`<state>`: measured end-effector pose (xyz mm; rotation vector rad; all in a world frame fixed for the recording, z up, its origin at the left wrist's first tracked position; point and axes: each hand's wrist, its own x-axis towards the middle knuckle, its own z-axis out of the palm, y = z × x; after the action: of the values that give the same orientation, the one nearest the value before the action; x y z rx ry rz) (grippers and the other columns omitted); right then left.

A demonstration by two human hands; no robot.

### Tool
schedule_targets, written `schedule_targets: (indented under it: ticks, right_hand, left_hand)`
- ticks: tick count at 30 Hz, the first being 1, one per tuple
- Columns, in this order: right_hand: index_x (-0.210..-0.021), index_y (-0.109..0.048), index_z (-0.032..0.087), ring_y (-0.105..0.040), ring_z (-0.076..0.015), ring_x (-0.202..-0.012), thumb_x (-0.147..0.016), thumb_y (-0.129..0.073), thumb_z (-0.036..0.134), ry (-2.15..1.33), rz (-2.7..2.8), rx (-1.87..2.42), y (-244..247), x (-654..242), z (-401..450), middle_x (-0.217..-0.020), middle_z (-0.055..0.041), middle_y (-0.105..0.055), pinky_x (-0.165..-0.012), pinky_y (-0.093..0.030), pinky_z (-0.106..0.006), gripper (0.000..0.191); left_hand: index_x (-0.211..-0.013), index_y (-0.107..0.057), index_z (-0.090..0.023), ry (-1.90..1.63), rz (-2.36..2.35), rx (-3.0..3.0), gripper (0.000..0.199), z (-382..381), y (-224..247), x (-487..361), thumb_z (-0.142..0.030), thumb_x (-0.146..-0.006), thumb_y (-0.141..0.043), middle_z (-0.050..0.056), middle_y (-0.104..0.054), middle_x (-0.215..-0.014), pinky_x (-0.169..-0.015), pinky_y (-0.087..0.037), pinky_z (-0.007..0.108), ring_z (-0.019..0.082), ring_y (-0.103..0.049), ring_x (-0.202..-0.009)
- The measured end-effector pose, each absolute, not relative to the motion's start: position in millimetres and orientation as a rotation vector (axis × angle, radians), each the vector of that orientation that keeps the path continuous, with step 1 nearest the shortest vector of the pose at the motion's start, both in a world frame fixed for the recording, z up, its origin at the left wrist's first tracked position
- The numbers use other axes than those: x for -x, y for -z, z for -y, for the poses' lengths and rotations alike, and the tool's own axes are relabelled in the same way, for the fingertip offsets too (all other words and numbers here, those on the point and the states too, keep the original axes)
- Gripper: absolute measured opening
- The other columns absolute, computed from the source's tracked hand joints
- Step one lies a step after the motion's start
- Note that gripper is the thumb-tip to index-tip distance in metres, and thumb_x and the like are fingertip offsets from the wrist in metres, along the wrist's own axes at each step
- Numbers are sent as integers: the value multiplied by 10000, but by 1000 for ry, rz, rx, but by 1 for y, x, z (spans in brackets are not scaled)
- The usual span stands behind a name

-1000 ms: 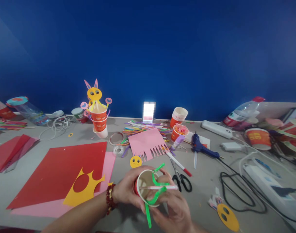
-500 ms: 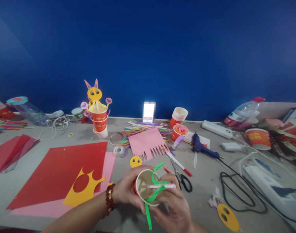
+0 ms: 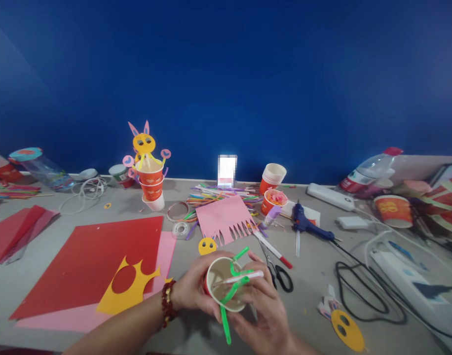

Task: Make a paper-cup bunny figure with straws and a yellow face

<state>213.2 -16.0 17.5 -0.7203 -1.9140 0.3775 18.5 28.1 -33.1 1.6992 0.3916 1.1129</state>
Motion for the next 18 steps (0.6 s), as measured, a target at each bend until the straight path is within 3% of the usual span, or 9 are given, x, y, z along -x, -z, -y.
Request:
schedule_targets:
  ticks: [5,9,11,14,18]
  right_hand:
    - [-953,-657,258,-618,-224,-844,-801,-674,174,-375,1929,712,-13,-215,15,-866,-9,-715,-1113,-267,-518,175]
    - [-1053,-657,249,-598,-250,-904,-845,-641,236,-400,1902,692,-10,-219,15,-917,-41,-694,-1074,-301,-536,209]
    - [-1109,-635,243,-590,-262,-914,-864,-622,284,-432,1834,682,-9,-222,14,-943,-61,-673,-1027,-351,-541,248]
    - [-1182,-583,234,-569,-290,-974,-874,-601,323,-474,1704,678,-5,-226,13,-986,-89,-637,-964,-410,-538,321]
    - [-1210,-555,241,-510,-303,-1104,-887,-599,307,-595,1516,733,4,-227,10,-1071,-103,-582,-952,-430,-496,332]
  left_hand:
    - [-1331,-555,-215,-1076,-415,-1578,903,-26,33,-18,-610,-568,-832,133,-615,-1241,-989,-439,420,318,-598,-1093]
    - [-1295,-588,-201,-981,-362,-1250,760,-24,33,-23,-616,-682,-765,122,-635,-1224,-970,-437,379,287,-602,-1085]
    - [-1269,-606,-177,-842,-259,-1028,708,-22,36,-28,-661,-756,-670,128,-680,-1129,-878,-479,369,267,-649,-971]
    - [-1232,-622,-136,-670,-97,-789,846,-19,44,-36,-823,-765,-462,132,-705,-966,-662,-504,324,222,-667,-732]
    - [-1231,-614,-105,-619,8,-615,912,-18,55,-42,-854,-738,-445,91,-671,-810,-553,-468,272,158,-605,-582]
